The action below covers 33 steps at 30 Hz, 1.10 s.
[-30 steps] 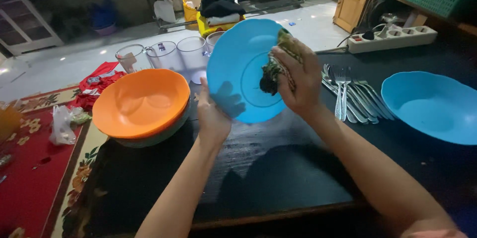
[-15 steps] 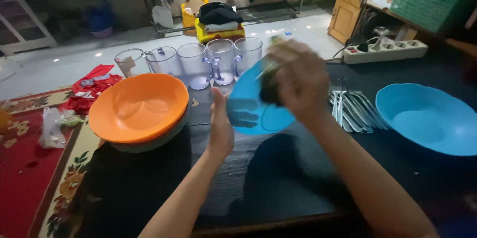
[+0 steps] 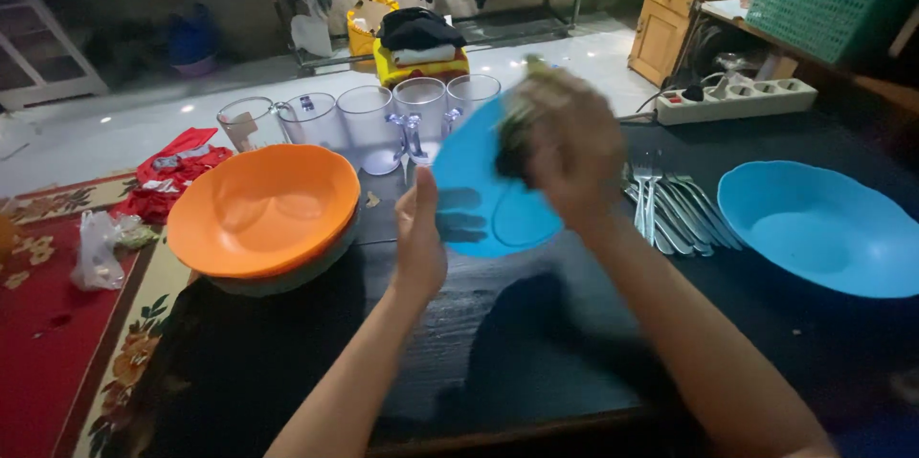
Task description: The person wipes several plastic plates and bowls with a cloth on a table. They handle each item one at a time, turning them over to wipe both sides, then place them in a stack. The sequence includes orange and blue plates and bowls.
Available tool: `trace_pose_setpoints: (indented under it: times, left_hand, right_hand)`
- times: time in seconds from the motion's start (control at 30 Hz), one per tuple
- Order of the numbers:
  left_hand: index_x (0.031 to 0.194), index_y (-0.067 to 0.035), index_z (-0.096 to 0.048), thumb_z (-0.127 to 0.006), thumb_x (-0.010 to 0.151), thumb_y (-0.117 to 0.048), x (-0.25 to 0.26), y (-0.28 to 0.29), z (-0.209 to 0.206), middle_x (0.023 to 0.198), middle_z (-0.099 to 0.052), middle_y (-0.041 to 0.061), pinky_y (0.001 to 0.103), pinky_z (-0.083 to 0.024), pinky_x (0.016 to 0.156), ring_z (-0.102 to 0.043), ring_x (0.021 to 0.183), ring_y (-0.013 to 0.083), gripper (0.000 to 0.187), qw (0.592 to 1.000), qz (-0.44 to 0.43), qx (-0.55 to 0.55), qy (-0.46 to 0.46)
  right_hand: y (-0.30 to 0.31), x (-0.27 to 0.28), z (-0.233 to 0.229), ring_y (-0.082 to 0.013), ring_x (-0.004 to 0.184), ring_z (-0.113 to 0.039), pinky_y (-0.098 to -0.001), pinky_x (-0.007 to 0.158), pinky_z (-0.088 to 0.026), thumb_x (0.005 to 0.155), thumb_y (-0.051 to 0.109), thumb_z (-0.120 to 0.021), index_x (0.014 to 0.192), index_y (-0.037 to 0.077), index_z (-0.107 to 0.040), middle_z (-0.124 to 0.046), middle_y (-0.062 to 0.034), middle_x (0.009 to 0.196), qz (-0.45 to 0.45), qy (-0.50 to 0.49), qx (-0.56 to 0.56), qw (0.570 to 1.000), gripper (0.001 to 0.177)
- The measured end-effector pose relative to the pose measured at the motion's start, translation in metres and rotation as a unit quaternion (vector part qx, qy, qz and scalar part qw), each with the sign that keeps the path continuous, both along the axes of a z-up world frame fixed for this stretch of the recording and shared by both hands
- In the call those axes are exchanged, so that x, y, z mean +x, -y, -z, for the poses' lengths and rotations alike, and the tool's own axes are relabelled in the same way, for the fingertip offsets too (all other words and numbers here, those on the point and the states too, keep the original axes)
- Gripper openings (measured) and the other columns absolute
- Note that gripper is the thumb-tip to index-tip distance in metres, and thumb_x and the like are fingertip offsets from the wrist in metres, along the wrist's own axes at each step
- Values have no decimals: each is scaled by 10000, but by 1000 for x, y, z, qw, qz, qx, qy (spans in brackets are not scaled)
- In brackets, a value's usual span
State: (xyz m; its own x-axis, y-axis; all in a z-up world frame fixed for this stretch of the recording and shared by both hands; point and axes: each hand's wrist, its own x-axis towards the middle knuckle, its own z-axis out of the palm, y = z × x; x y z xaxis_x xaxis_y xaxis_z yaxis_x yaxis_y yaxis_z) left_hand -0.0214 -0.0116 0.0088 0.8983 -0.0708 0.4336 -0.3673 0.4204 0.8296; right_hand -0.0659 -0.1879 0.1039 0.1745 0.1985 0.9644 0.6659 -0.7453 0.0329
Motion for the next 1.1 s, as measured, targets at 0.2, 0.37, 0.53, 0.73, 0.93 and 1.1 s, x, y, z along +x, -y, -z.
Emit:
trace_pose_setpoints:
  times: [0.2, 0.37, 0.53, 0.73, 0.93, 1.1]
  left_hand:
    - [776, -184, -632, -651, 867, -663, -32, -3, -47, 745, -737, 88, 348, -624, 530, -732, 622, 325, 488, 964, 24, -193, -182]
    - [1218, -142, -692, -596, 900, -689, 18, -10, 2, 1264, -703, 108, 508, -511, 1047, -670, 1152, 346, 640, 909, 66, -319, -261]
    - [1394, -145, -572, -570, 905, -622, 14, -16, 8, 1392, -624, 128, 534, -472, 1078, -596, 1246, 356, 683, 901, 105, -342, -245]
    - [1253, -160, -645, -562, 937, -667, 1, -5, -13, 1257, -706, 120, 543, -512, 1052, -683, 1129, 347, 604, 882, 102, -349, -301]
    - [1290, -101, -615, -544, 978, -617, 13, -14, -4, 1178, -719, 178, 568, -569, 980, -711, 1012, 368, 607, 882, 132, -340, -299]
    - [1248, -130, -665, -505, 1006, -572, -1, -13, -14, 1158, -731, 134, 520, -561, 989, -716, 1013, 347, 528, 894, 92, -348, -268]
  right_hand:
    - [3, 33, 63, -600, 1510, -133, -711, 1244, -95, 1168, 370, -307, 1585, -102, -191, -118, -398, 1639, -167, -251, 413, 859, 641]
    - [-56, 6, 105, -471, 1539, -148, -679, 1252, -65, 1193, 193, -426, 1647, 117, -240, -192, -182, 1684, -93, -185, 252, 945, 496]
    - [-12, 63, 107, -366, 1454, -412, -539, 1227, -324, 1136, 233, -487, 1559, 122, -405, -413, -175, 1565, -55, -51, 201, 977, 445]
    - [1, 72, 138, -336, 1530, -215, -545, 1264, -56, 1128, 380, -467, 1592, 180, -308, -292, -127, 1638, 43, -34, 110, 992, 530]
    - [-21, 54, 107, -287, 1213, -558, -543, 1063, -359, 917, 507, -630, 1279, 399, -718, -590, -70, 1348, 35, 140, -157, 977, 388]
    - [20, 66, 95, -395, 1254, -533, -551, 1037, -396, 958, 435, -563, 1397, 233, -681, -543, -188, 1349, 25, 80, -86, 993, 498]
